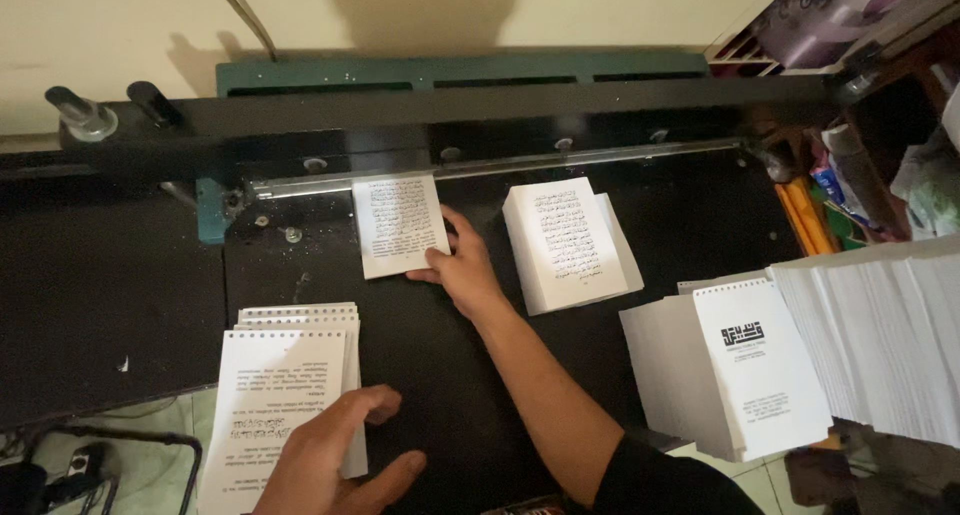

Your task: The person assembles spiral-bound notebooks by hand. They pick up a stack of printed pages and a cover sheet, align them, and place them into a binding machine to secure the spiral binding. The finished notebooks are then stacked on the table.

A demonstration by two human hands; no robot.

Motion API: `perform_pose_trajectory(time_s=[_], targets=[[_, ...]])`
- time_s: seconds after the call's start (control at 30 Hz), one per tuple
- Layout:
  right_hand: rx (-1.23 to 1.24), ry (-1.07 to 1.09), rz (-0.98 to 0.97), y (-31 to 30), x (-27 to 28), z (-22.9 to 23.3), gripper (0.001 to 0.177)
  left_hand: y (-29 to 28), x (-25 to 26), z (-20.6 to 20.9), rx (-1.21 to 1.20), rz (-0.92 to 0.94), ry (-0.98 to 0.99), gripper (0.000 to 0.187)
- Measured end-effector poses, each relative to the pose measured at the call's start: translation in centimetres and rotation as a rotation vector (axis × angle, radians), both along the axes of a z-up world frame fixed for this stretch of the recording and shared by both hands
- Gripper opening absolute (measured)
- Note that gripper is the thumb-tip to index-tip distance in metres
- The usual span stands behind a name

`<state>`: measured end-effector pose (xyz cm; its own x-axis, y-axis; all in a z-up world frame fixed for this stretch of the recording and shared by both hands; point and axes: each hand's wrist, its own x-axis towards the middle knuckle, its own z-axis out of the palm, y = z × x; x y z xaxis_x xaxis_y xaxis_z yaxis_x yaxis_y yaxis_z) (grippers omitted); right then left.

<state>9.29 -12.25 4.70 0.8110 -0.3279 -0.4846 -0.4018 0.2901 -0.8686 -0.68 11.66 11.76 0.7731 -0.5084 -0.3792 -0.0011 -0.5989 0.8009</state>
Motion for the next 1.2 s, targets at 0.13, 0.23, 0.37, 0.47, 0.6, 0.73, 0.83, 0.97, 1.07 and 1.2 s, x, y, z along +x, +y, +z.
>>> perform_pose_trajectory(time_s=[0.13,0.23,0.37,0.47,0.6,0.73,0.83,0.97,1.07,1.2], targets=[[-0.003,-0.006,0.003,-0.1,-0.1,-0.2,0.071,-0.4,-0.3,-1.3,-0.074,-0.024,-0.062,0.053],[0.029,-0.013,-0.039,-0.4,-0.4,-2.6,0.074,-0.6,-1.1,-2.0,-0.218,0.016,-0.227,0.049],[0.021,-0.041,-0.102,0.4,-4.2,-1.4,0.079,0.0,-1.4,-2.2,-0.327,0.148,-0.260,0.045],[0.008,-0.219,-0.011,0.4,-9.0,1.7,0.075,-0.3,-1.0,-2.3,-0.573,0.513,-0.001,0.035],[0.033,-0.333,0.137,-0.2,-11.8,5.3,0.076,-2.8,1.0,-1.2,-1.132,0.579,-0.028,0.040],[0.224,-0.491,0.320,0.4,-12.8,5.6,0.069,-5.4,2.5,0.6,-1.616,0.070,0.295,0.082],[0.234,-0.502,0.428,0.8,-12.9,5.8,0.063,-5.8,2.9,0.4,-1.715,-0.087,0.508,0.100],[-0.171,-0.481,0.515,-1.1,-13.0,8.6,0.031,-2.5,1.5,5.5,-1.267,0.109,0.207,0.093],[-0.512,-0.443,0.121,-4.7,-13.3,8.0,0.020,0.7,1.8,2.2,-0.129,0.396,-0.369,0.070],[-1.075,-0.434,-0.155,-10.1,-13.0,5.9,0.021,0.0,1.7,1.0,0.772,0.444,-0.347,0.093]])
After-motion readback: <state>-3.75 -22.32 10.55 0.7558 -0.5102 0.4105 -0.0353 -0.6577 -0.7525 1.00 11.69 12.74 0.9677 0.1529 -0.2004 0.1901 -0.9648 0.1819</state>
